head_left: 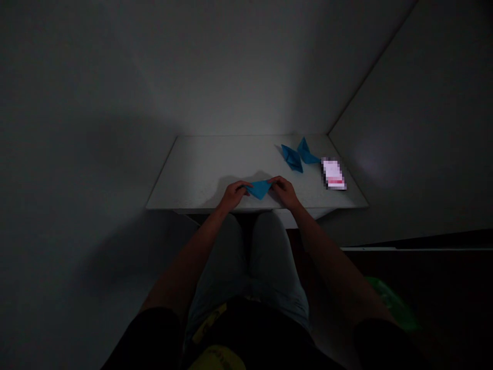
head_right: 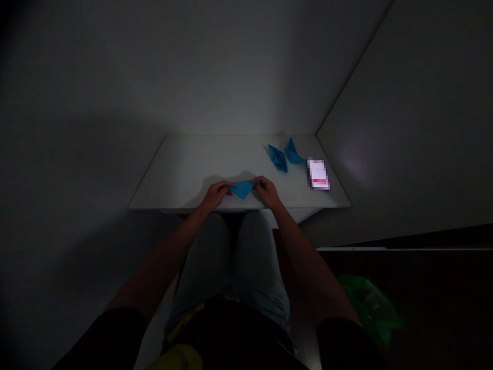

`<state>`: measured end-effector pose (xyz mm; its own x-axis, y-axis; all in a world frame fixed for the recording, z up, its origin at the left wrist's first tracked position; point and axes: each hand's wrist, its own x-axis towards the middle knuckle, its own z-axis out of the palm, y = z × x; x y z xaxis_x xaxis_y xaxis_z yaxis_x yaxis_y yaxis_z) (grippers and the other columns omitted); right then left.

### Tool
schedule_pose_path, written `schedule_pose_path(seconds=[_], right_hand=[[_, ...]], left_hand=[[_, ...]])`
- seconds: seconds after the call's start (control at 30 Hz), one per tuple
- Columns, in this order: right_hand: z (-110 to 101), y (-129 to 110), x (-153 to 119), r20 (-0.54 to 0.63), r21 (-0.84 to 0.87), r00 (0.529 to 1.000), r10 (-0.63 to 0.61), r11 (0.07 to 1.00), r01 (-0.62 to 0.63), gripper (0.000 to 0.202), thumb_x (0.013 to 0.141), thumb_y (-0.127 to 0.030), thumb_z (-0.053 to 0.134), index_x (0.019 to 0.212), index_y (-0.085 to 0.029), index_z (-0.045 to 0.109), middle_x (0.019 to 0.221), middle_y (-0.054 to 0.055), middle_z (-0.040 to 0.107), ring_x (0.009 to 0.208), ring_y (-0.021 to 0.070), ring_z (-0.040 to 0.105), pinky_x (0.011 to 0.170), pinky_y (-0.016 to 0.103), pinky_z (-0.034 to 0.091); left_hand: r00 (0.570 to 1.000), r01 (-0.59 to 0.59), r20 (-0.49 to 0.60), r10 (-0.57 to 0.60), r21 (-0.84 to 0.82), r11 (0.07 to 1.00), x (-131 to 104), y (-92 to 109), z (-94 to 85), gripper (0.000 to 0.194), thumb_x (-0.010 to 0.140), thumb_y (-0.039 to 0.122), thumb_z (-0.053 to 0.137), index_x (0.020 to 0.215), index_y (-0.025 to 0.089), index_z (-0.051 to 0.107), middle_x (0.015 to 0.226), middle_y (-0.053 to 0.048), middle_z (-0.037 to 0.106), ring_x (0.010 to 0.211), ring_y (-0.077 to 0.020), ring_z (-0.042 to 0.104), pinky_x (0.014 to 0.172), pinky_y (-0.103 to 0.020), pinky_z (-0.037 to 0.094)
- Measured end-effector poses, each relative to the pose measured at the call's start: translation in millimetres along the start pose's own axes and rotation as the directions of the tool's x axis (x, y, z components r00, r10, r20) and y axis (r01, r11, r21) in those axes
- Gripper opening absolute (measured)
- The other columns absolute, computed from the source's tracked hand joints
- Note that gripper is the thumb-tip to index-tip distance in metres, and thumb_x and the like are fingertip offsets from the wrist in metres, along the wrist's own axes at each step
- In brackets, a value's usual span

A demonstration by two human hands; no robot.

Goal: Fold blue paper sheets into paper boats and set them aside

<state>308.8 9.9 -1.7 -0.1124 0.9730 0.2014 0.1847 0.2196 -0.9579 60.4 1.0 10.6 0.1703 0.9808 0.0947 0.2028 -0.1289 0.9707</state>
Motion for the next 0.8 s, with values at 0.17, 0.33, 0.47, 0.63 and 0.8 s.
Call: schedule_pose_path(seconds=[0.17, 0.33, 0.47, 0.63, 0.8], right_hand=[[-3.2, 2.9, -0.6, 0.043, -0.070, 0.996, -0.074, 0.995, 0.077, 0.022, 0.092, -0.041, 0.057, 0.093, -0.025, 0.071, 0.088, 0.004, 0.070, 0.086, 0.0215, 0.067, 0.089, 0.041, 0.057], [7.7, 7.4, -2.9, -0.073, -0.127, 0.992, -0.104, 0.987, 0.094, 0.023, 0.091, -0.049, 0.063, 0.096, -0.026, 0.062, 0.094, 0.003, 0.064, 0.085, 0.0203, 0.063, 0.080, 0.035, 0.056], [30.2, 5.5, -5.1, -0.088, -0.073, 0.996, -0.033, 0.997, 0.026, 0.054, 0.089, -0.068, 0.070, 0.123, -0.028, 0.056, 0.083, -0.002, 0.062, 0.074, 0.0190, 0.061, 0.069, 0.032, 0.053], [52.0, -4.2, -4.4, -0.086, -0.103, 0.996, 0.032, 0.994, -0.040, 0.081, 0.085, -0.079, 0.072, 0.142, -0.023, 0.055, 0.089, 0.002, 0.073, 0.077, 0.0215, 0.067, 0.071, 0.035, 0.055], [48.6, -7.5, -3.3, -0.039, -0.135, 0.997, 0.061, 0.989, -0.066, 0.074, 0.089, -0.076, 0.069, 0.139, -0.021, 0.063, 0.100, 0.007, 0.077, 0.090, 0.0247, 0.071, 0.084, 0.040, 0.058]], left_hand=[[0.999, 0.027, -0.021, -0.027, 0.003, 1.000, -3.1, -4.9, 3.2, 0.029, 0.086, 0.045, 0.082, 0.092, 0.019, 0.073, 0.077, -0.004, 0.075, 0.071, -0.0183, 0.073, 0.066, -0.029, 0.059], [0.988, -0.005, -0.153, 0.002, -0.016, 1.000, -3.8, -5.9, 9.8, 0.043, 0.083, 0.042, 0.088, 0.113, 0.023, 0.064, 0.087, 0.002, 0.070, 0.072, -0.0147, 0.074, 0.067, -0.025, 0.058], [0.984, -0.088, -0.147, 0.100, 0.086, 0.992, -4.7, -2.5, 10.1, 0.041, 0.089, 0.029, 0.082, 0.126, 0.024, 0.066, 0.096, -0.001, 0.070, 0.085, -0.0176, 0.075, 0.079, -0.030, 0.061], [0.978, -0.197, -0.010, 0.209, 0.293, 0.936, -5.0, 0.3, 8.5, 0.016, 0.092, 0.025, 0.076, 0.107, 0.020, 0.078, 0.107, -0.007, 0.072, 0.102, -0.0213, 0.071, 0.097, -0.036, 0.060], [0.977, -0.214, 0.056, 0.206, 0.230, 0.949, -8.5, -2.1, 9.7, 0.027, 0.094, 0.036, 0.077, 0.114, 0.018, 0.078, 0.115, -0.008, 0.072, 0.091, -0.0175, 0.072, 0.085, -0.032, 0.061]])
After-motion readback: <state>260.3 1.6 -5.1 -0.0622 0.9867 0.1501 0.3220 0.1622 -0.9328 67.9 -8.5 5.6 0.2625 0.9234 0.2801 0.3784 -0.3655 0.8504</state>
